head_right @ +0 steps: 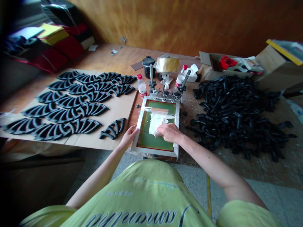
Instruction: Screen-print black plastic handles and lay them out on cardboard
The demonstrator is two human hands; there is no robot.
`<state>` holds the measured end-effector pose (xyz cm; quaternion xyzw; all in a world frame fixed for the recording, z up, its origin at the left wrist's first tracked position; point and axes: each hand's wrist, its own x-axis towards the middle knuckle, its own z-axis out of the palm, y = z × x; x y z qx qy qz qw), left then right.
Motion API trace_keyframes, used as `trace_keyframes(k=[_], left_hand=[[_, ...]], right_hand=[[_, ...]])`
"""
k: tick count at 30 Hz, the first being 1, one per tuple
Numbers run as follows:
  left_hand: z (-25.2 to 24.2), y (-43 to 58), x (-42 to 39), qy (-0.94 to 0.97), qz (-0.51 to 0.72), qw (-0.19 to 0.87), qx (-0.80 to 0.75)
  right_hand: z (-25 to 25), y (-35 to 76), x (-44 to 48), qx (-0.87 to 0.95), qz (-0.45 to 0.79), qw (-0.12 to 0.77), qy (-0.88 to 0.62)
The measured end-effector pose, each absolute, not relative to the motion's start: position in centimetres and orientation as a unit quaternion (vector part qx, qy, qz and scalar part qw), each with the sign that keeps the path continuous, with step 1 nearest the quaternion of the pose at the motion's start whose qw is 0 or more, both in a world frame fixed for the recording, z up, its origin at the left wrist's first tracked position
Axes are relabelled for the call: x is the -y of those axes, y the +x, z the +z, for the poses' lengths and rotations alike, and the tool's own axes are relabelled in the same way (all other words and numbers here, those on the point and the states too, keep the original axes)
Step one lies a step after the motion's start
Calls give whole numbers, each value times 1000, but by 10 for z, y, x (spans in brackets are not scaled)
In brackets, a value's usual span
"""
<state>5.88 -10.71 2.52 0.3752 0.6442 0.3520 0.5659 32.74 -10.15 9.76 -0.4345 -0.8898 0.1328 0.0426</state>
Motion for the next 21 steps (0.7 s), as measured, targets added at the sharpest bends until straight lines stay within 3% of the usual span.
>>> trace_keyframes(k=[4,9,13,21], left_hand=[[27,59,108,376,361,563,-642],[21,56,109,384,359,575,-627],[22,53,110,407,351,579,-613],[101,60,99,393,426,580,-573]], right_hand=[[93,321,97,852,102,96,-505],[77,318,119,873,118,117,-459],[91,317,96,833,126,159,-515],[128,366,22,730,10,297,-615]])
